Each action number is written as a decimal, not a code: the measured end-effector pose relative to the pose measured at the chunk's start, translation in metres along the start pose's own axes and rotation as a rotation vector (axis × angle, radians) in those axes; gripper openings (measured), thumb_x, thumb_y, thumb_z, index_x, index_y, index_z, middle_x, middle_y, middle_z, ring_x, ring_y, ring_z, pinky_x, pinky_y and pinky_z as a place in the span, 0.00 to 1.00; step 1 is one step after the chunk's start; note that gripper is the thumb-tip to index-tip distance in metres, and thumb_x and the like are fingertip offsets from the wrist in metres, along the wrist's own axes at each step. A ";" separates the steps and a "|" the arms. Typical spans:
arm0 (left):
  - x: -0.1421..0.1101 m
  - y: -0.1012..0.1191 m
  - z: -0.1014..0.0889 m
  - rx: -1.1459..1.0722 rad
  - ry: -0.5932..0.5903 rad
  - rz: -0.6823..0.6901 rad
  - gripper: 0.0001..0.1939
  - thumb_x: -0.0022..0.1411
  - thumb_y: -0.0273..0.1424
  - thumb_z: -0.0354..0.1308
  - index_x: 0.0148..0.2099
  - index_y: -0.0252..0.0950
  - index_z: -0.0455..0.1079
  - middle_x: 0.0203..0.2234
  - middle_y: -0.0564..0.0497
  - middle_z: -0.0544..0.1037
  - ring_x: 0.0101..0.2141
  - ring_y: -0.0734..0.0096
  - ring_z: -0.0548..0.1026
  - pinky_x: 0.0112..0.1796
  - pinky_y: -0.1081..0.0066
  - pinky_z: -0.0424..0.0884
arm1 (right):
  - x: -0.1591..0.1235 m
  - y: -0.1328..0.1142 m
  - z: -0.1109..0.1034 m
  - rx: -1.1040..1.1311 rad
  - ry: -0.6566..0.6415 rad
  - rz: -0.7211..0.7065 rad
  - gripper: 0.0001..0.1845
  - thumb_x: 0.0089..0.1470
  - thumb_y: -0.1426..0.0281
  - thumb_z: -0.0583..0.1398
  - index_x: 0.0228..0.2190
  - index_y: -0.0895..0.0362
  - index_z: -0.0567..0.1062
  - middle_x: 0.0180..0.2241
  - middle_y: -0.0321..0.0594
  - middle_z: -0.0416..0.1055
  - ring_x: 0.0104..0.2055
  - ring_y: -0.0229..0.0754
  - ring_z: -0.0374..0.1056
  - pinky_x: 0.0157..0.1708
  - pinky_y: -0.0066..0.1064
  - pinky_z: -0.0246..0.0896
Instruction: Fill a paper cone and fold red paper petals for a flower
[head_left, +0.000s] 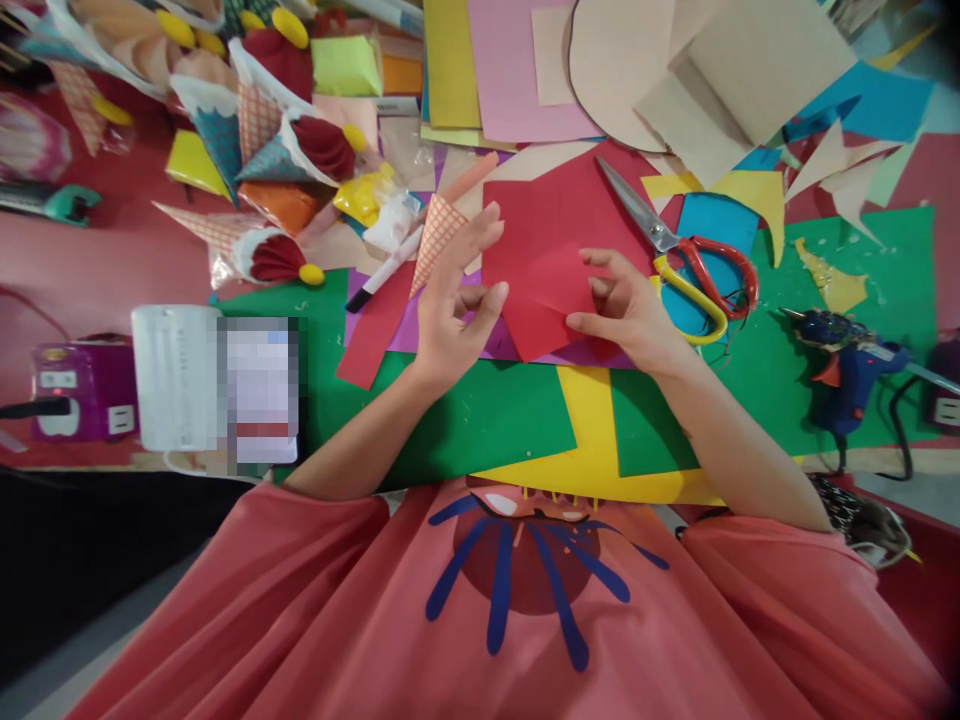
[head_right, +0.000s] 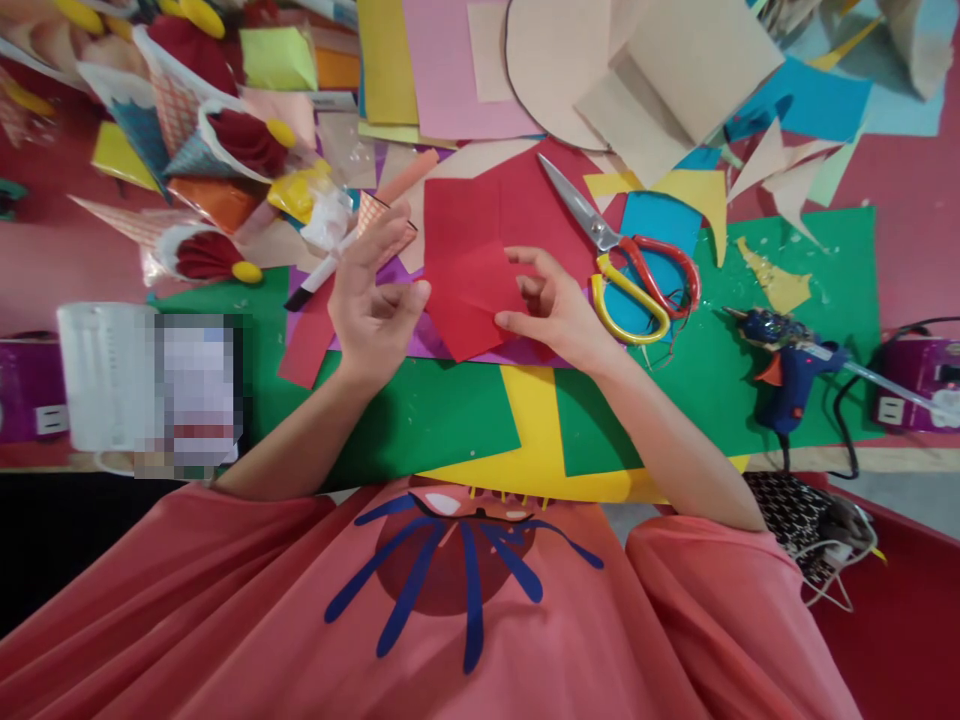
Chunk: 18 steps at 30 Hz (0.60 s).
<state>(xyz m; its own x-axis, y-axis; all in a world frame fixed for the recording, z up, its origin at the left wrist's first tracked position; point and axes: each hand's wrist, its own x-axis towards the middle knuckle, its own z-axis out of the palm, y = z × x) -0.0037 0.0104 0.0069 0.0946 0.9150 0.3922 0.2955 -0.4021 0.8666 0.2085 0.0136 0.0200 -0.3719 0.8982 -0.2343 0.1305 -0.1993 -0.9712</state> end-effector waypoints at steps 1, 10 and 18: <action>0.000 -0.002 0.000 -0.010 0.011 -0.014 0.21 0.65 0.41 0.55 0.59 0.58 0.63 0.62 0.55 0.66 0.60 0.61 0.68 0.31 0.73 0.79 | 0.000 0.001 -0.002 -0.041 0.038 -0.010 0.39 0.43 0.47 0.65 0.52 0.47 0.62 0.42 0.39 0.74 0.48 0.48 0.72 0.42 0.40 0.71; -0.001 -0.010 -0.003 0.106 0.037 0.032 0.14 0.68 0.44 0.49 0.52 0.52 0.69 0.48 0.49 0.73 0.52 0.62 0.72 0.48 0.58 0.75 | 0.001 0.004 -0.003 -0.202 0.223 -0.033 0.28 0.52 0.50 0.59 0.51 0.47 0.62 0.47 0.41 0.72 0.52 0.50 0.70 0.46 0.44 0.69; -0.006 -0.003 0.007 0.235 -0.146 0.240 0.17 0.66 0.39 0.54 0.56 0.47 0.68 0.47 0.47 0.75 0.50 0.64 0.74 0.51 0.61 0.73 | -0.006 0.006 0.009 -0.038 0.204 -0.028 0.21 0.47 0.49 0.64 0.35 0.49 0.67 0.35 0.38 0.72 0.39 0.47 0.71 0.34 0.40 0.71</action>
<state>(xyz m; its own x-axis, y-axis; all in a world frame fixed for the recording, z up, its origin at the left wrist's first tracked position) 0.0014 0.0064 -0.0003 0.3175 0.7977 0.5127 0.4575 -0.6025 0.6540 0.2034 0.0035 0.0154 -0.1829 0.9645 -0.1903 0.1584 -0.1621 -0.9740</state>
